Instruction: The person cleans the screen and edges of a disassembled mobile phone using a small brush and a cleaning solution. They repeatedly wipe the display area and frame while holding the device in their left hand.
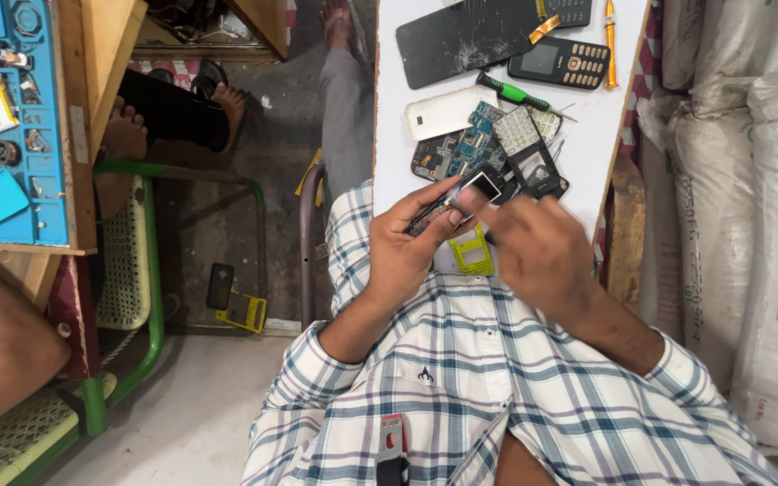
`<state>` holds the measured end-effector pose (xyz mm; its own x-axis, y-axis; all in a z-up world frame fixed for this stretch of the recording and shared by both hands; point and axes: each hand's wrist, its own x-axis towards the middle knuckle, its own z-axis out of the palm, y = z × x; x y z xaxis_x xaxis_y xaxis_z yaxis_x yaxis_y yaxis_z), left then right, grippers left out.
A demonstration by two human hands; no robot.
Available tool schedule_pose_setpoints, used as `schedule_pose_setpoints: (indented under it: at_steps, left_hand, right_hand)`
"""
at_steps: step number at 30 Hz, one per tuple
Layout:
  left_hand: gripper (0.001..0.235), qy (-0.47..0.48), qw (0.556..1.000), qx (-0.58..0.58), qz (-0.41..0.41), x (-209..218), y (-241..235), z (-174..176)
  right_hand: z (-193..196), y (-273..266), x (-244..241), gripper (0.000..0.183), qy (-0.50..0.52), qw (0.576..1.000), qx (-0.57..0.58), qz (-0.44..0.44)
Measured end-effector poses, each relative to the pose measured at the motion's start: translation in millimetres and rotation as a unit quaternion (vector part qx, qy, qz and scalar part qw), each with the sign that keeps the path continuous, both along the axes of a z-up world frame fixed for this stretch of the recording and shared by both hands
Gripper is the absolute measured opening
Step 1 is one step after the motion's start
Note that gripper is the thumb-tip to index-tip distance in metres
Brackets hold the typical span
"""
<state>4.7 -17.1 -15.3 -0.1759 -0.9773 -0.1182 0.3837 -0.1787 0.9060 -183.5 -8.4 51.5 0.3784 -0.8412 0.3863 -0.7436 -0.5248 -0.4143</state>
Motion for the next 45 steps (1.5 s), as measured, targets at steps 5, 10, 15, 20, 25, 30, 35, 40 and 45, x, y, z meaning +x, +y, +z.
schedule_pose_setpoints:
  at_steps: [5, 10, 15, 20, 25, 30, 35, 40, 45]
  left_hand:
    - [0.033, 0.026, 0.999, -0.018, 0.014, -1, 0, 2]
    - [0.033, -0.077, 0.994, -0.073, 0.035, 0, 0, 6]
    - [0.036, -0.153, 0.982, -0.101, 0.040, 2, 1, 8]
    - [0.036, -0.142, 0.982, -0.114, 0.052, 3, 1, 8]
    - [0.034, -0.042, 0.997, -0.044, 0.041, 2, 2, 9]
    - [0.038, 0.117, 0.990, 0.068, 0.030, 6, -5, 13]
    - [0.043, 0.175, 0.978, 0.107, 0.019, 4, -6, 12]
    - [0.042, 0.161, 0.982, 0.096, 0.019, 4, -4, 4]
    - [0.039, 0.124, 0.991, 0.041, 0.034, 2, -2, 0]
  right_hand:
    - [6, -1, 2, 0.063, 0.028, 0.999, 0.003, -0.018]
    - [10, -2, 0, 0.059, 0.035, 0.998, 0.015, -0.046]
    - [3, 0, 0, 0.062, 0.058, 0.998, -0.025, 0.002]
    - [6, -3, 1, 0.061, 0.018, 1.000, -0.006, -0.011]
    - [5, -14, -17, 0.062, 0.008, 0.996, -0.020, -0.092]
    - [-8, -11, -24, 0.048, -0.068, 0.997, -0.041, -0.020]
    - [-19, -10, -14, 0.050, -0.015, 0.993, -0.096, 0.074]
    - [-18, -18, -22, 0.054, -0.021, 0.998, -0.064, 0.017]
    - [-26, -10, -20, 0.052, -0.026, 0.995, -0.085, 0.043]
